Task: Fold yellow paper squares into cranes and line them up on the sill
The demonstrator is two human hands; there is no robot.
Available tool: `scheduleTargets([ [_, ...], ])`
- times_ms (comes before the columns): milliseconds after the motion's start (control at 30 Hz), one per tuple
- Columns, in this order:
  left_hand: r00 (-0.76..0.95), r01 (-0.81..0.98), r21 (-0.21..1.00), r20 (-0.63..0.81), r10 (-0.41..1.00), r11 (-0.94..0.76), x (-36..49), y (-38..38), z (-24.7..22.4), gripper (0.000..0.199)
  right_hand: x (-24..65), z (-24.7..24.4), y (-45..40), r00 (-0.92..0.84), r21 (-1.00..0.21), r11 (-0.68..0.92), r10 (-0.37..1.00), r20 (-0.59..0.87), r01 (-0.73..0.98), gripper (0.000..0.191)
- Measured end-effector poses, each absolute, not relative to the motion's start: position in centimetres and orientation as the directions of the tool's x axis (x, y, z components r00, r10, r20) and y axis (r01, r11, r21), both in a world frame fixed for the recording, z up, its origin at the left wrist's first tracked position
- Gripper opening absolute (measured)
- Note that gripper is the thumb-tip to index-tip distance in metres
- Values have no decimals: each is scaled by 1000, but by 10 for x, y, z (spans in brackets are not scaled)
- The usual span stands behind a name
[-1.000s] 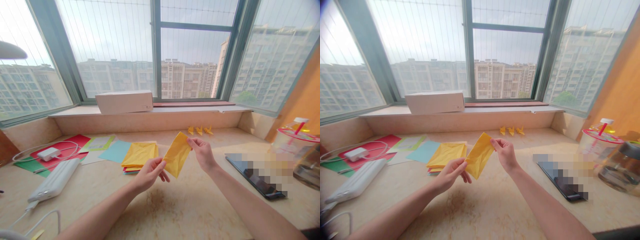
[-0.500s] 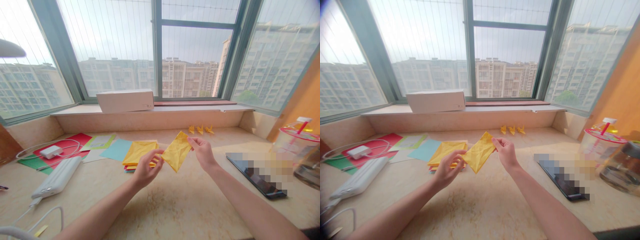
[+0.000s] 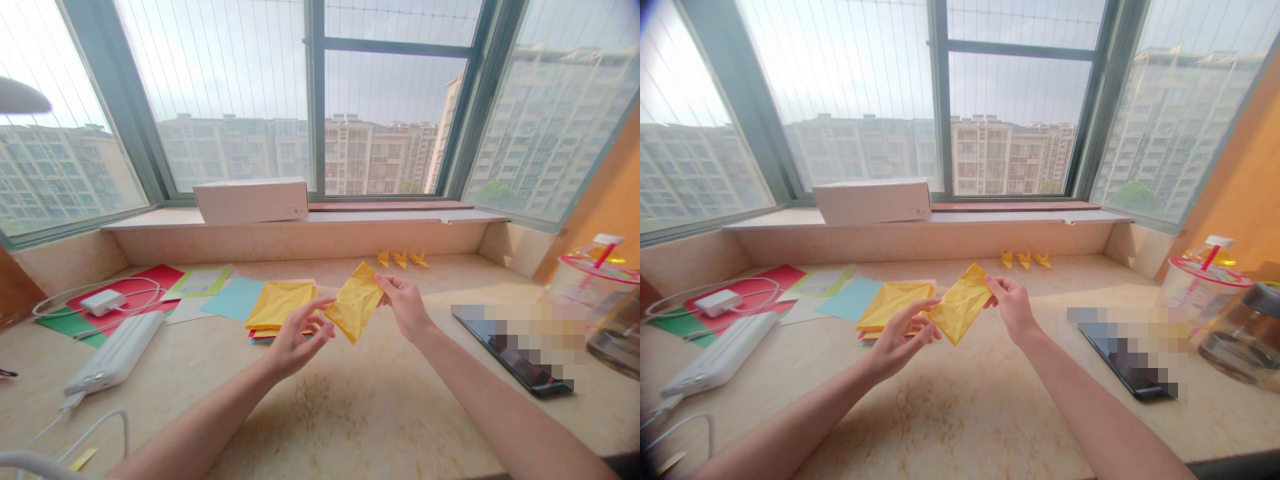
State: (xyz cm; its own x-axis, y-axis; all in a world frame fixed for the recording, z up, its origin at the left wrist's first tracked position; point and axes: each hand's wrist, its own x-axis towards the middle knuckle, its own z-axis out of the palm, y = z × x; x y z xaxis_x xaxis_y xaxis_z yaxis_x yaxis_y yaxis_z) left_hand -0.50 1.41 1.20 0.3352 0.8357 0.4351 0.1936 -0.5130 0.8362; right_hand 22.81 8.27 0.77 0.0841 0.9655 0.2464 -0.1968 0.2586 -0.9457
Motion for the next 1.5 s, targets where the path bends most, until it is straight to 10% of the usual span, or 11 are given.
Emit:
scheduleTargets([
  [733, 242, 148, 886, 399, 885, -440, -7, 19, 7, 62, 220, 11, 73, -16, -932, 343, 938, 347, -115, 38],
  [1500, 127, 542, 730, 418, 899, -416, -9, 28, 5, 54, 219, 14, 69, -21, -928, 364, 930, 367, -78, 42],
])
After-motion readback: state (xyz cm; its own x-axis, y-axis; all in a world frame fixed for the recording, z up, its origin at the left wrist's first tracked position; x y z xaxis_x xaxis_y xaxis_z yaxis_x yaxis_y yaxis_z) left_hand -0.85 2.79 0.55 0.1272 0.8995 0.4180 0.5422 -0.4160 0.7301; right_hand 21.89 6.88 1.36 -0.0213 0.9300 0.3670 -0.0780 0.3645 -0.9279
